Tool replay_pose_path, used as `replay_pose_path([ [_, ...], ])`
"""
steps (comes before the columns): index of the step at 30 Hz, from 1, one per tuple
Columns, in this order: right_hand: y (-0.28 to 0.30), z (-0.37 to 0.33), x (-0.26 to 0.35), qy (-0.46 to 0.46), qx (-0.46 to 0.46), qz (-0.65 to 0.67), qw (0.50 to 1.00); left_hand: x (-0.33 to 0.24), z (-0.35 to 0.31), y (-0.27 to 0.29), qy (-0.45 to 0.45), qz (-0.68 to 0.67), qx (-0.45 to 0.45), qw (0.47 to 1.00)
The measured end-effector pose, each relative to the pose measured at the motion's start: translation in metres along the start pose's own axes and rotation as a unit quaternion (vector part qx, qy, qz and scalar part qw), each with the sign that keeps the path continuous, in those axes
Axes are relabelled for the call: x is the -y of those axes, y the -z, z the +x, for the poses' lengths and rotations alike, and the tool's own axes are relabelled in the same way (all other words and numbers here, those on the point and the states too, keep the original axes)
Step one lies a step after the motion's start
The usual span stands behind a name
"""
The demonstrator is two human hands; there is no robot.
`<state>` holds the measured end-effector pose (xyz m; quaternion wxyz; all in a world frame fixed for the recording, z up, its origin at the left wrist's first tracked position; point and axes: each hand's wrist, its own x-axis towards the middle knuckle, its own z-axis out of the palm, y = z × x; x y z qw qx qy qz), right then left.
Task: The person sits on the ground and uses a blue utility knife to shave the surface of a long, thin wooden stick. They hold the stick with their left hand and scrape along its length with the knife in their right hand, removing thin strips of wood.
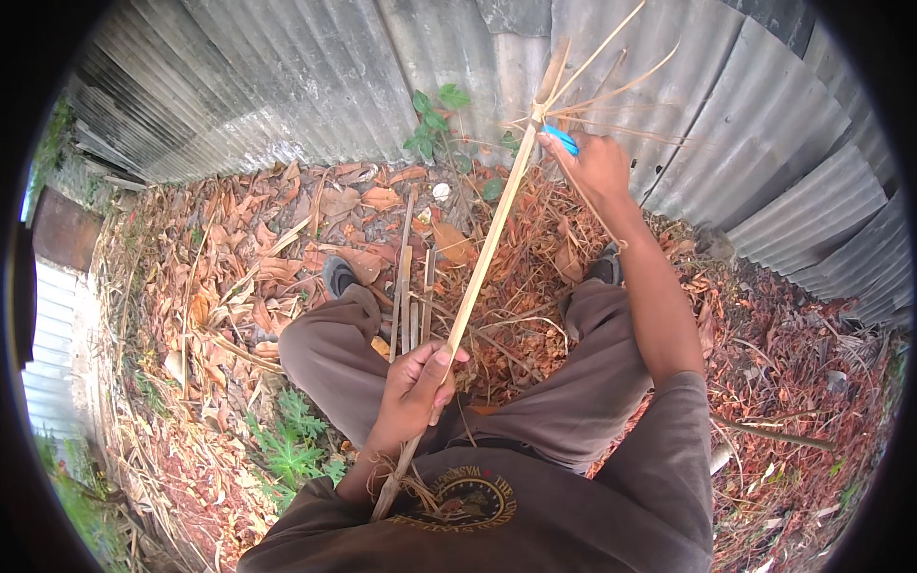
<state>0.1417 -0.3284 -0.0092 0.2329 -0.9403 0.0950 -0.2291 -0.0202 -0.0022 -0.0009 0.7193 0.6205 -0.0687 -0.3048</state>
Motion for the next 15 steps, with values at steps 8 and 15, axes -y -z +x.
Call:
replay_pose_path([
  [8, -0.011, -0.087, 0.048, 0.205, 0.061, 0.076, 0.974, -0.013, 0.007, 0.002, -0.023, 0.014, -0.033, 0.999],
  [15, -0.013, -0.051, 0.044, 0.131, 0.02, 0.045, 0.99, -0.013, 0.001, 0.0, -0.051, 0.035, -0.041, 0.997],
])
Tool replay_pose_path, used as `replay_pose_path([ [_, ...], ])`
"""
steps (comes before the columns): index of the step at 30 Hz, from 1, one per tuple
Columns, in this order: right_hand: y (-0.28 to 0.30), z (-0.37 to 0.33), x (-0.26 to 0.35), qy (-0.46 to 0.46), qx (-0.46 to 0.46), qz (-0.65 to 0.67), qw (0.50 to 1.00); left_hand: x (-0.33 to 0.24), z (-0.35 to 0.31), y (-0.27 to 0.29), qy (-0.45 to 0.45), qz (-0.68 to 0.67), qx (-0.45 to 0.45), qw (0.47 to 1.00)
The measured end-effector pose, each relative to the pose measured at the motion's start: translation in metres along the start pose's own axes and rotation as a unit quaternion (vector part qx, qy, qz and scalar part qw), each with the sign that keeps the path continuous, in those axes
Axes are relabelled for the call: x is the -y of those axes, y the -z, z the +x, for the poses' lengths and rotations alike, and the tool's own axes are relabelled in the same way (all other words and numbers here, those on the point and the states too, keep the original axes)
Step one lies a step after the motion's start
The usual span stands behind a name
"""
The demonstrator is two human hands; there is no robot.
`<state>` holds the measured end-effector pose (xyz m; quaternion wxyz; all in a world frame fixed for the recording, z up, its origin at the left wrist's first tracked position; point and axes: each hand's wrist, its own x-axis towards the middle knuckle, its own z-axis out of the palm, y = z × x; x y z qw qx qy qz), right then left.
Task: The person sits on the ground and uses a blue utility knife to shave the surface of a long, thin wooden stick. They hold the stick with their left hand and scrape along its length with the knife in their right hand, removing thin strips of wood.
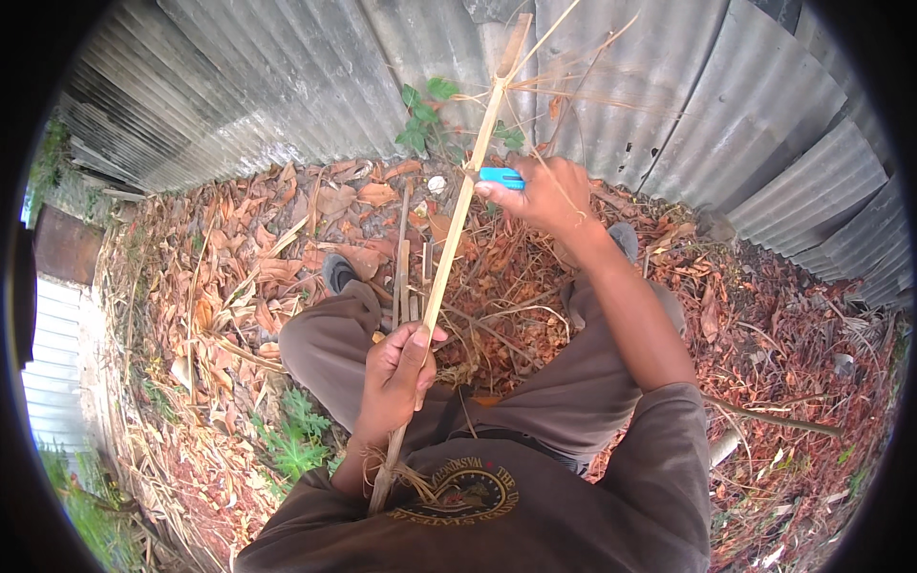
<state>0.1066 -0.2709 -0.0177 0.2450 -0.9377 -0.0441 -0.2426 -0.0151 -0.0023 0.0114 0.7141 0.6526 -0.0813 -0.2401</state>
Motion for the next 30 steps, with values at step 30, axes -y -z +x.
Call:
replay_pose_path([
  [30, -0.004, 0.042, -0.088, -0.094, -0.073, -0.086, 0.989, 0.013, -0.01, -0.008, 0.021, -0.003, 0.042, 0.999],
])
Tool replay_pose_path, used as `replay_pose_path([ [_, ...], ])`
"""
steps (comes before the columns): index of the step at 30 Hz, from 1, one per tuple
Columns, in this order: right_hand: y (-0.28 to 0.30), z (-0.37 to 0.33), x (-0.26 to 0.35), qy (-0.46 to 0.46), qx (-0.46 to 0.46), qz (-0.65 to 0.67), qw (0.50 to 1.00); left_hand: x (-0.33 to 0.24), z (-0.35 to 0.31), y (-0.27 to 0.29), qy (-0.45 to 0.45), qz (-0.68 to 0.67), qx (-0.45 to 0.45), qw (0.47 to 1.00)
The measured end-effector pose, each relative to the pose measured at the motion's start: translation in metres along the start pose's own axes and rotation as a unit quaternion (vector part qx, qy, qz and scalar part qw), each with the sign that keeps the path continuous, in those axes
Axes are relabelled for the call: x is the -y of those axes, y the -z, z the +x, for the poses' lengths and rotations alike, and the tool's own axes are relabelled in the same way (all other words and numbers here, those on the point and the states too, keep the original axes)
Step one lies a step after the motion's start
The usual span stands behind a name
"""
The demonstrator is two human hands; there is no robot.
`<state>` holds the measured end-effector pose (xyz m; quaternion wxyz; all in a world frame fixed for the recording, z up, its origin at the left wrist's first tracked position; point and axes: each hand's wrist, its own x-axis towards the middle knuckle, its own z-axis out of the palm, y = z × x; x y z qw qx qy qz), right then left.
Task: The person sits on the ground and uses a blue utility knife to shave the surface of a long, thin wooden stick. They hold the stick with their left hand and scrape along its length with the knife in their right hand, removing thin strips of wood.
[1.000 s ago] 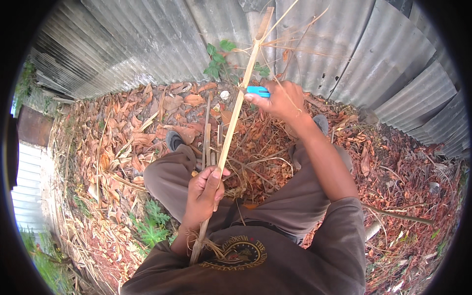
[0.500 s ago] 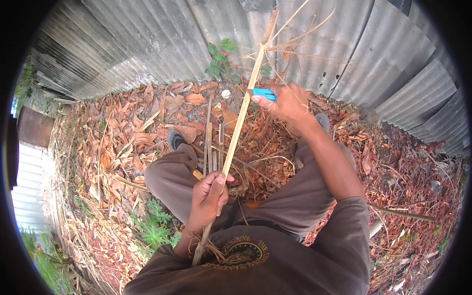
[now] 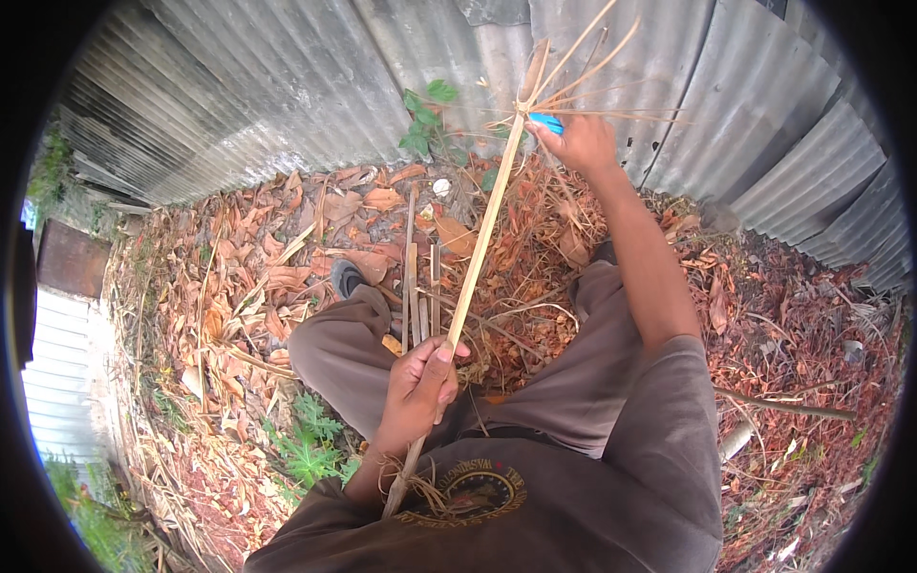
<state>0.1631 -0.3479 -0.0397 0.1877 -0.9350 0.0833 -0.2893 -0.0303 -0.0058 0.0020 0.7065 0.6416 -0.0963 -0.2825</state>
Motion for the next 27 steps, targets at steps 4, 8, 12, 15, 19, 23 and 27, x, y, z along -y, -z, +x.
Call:
replay_pose_path([
  [4, 0.01, -0.004, 0.008, 0.011, -0.011, 0.023, 1.0, 0.002, -0.003, 0.003, 0.002, -0.003, 0.002, 1.0],
  [8, 0.023, -0.011, 0.021, -0.134, 0.146, 0.064, 0.978, 0.003, 0.007, 0.015, 0.002, 0.027, 0.012, 1.0],
  [12, 0.036, -0.034, 0.04, -0.08, 0.312, 0.119, 0.939, 0.013, 0.027, 0.048, -0.012, 0.083, -0.002, 0.996],
  [15, 0.03, -0.04, 0.017, -0.023, 0.443, 0.068, 0.894, 0.019, 0.043, 0.075, -0.039, 0.139, -0.037, 0.989],
  [19, 0.032, -0.039, -0.023, -0.005, 0.445, 0.004, 0.895, 0.023, 0.067, 0.113, -0.094, 0.205, -0.092, 0.97],
  [23, 0.037, -0.034, -0.043, -0.046, 0.327, 0.037, 0.943, 0.019, 0.123, 0.168, -0.121, 0.31, -0.135, 0.933],
  [27, 0.045, -0.035, -0.015, -0.064, 0.195, 0.126, 0.97, -0.011, 0.135, 0.166, -0.153, 0.369, -0.123, 0.908],
])
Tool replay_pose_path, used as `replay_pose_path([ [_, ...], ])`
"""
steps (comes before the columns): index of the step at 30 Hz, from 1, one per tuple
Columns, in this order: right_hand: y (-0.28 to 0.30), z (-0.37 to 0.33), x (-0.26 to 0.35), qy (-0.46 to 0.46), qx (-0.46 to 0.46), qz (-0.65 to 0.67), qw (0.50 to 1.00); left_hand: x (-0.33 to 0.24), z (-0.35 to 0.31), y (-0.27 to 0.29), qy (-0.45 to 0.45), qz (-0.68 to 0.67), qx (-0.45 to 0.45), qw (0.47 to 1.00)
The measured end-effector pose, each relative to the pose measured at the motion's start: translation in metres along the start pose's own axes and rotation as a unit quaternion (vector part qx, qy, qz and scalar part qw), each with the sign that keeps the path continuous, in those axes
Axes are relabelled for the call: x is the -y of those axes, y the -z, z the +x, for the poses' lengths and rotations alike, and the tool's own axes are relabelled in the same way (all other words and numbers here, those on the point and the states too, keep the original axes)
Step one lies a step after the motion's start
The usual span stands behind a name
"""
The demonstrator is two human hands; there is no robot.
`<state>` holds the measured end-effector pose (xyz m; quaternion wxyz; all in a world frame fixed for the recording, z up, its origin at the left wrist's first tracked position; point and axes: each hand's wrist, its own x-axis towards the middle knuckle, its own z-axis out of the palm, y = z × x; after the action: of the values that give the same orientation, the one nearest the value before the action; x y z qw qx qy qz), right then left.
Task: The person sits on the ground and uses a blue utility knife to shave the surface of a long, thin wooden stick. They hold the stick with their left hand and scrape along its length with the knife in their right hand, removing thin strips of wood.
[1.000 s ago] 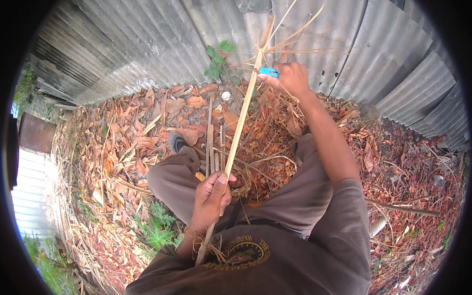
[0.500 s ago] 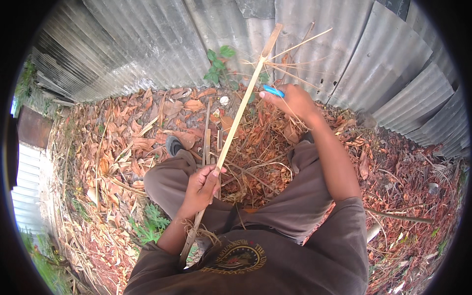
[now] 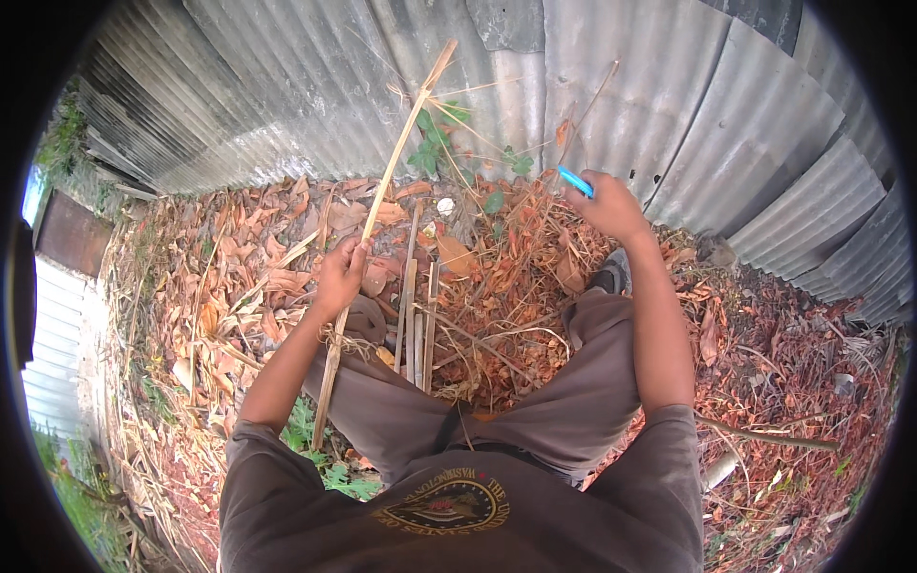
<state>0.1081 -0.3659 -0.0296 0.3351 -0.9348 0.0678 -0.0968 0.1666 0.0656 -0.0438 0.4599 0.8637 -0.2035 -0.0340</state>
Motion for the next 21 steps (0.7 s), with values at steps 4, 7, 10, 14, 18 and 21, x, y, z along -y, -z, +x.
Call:
replay_pose_path([
  [4, -0.007, -0.013, 0.053, 0.019, -0.152, 0.074, 0.985, -0.012, -0.031, -0.011, -0.02, 0.046, 0.002, 0.999],
  [7, -0.013, -0.015, 0.067, 0.127, -0.273, 0.071, 0.951, -0.026, -0.072, -0.023, -0.016, 0.045, 0.026, 0.999],
  [10, -0.018, -0.016, 0.068, 0.164, -0.312, 0.024, 0.935, -0.035, -0.114, -0.035, -0.047, 0.044, 0.046, 0.997],
  [14, -0.019, -0.021, 0.081, 0.133, -0.247, 0.018, 0.96, -0.033, -0.15, -0.042, -0.037, 0.021, 0.048, 0.998],
  [18, -0.034, -0.025, 0.074, 0.061, -0.101, 0.065, 0.991, -0.041, -0.146, -0.043, -0.01, 0.023, 0.067, 0.997],
  [21, -0.049, -0.026, 0.072, 0.14, -0.151, 0.027, 0.978, -0.039, -0.133, -0.047, -0.149, 0.148, 0.057, 0.976],
])
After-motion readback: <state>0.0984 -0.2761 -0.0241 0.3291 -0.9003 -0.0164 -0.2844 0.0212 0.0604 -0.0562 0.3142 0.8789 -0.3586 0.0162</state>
